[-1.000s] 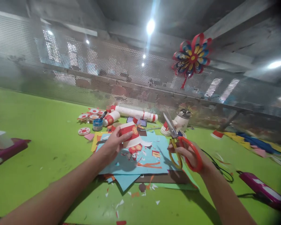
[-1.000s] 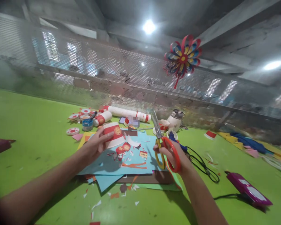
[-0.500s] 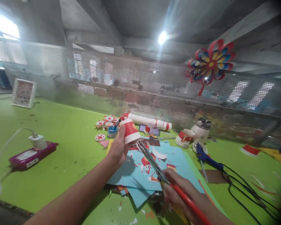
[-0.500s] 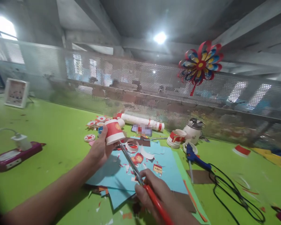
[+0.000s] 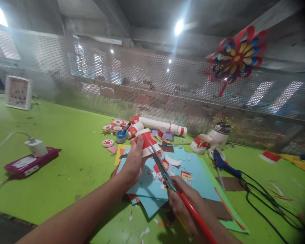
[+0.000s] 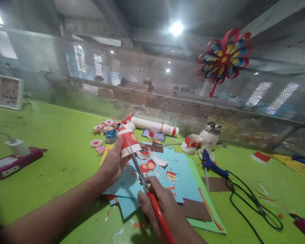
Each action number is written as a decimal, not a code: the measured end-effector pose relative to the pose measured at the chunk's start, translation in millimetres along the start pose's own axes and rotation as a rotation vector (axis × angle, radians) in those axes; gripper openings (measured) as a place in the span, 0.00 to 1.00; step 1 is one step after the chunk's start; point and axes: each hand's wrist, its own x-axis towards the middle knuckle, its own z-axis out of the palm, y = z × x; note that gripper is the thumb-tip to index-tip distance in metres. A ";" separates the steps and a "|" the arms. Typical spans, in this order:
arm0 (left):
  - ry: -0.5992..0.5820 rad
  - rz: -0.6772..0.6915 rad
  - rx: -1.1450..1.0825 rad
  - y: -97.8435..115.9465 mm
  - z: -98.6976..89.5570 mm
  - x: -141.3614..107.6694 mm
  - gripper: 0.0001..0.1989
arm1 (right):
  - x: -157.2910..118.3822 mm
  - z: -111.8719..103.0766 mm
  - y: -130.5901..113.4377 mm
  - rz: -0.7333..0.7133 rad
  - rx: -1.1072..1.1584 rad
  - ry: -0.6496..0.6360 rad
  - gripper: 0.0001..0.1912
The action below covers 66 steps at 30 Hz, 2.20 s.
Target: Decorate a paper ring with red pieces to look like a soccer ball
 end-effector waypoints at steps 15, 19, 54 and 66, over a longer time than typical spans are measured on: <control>-0.012 -0.003 -0.010 -3.7 3.9 -7.6 0.25 | -4.8 11.4 3.2 0.018 -0.020 0.109 0.28; -0.016 0.001 -0.008 -4.2 4.7 -8.6 0.23 | -5.4 14.1 3.6 0.005 -0.057 0.152 0.28; -0.068 -0.051 -0.095 1.8 13.7 -27.1 0.17 | -5.7 14.5 0.2 -0.083 -0.123 0.132 0.24; -0.030 -0.094 -0.093 -2.3 18.3 -32.7 0.15 | -5.5 17.5 0.0 -0.029 -0.122 0.170 0.26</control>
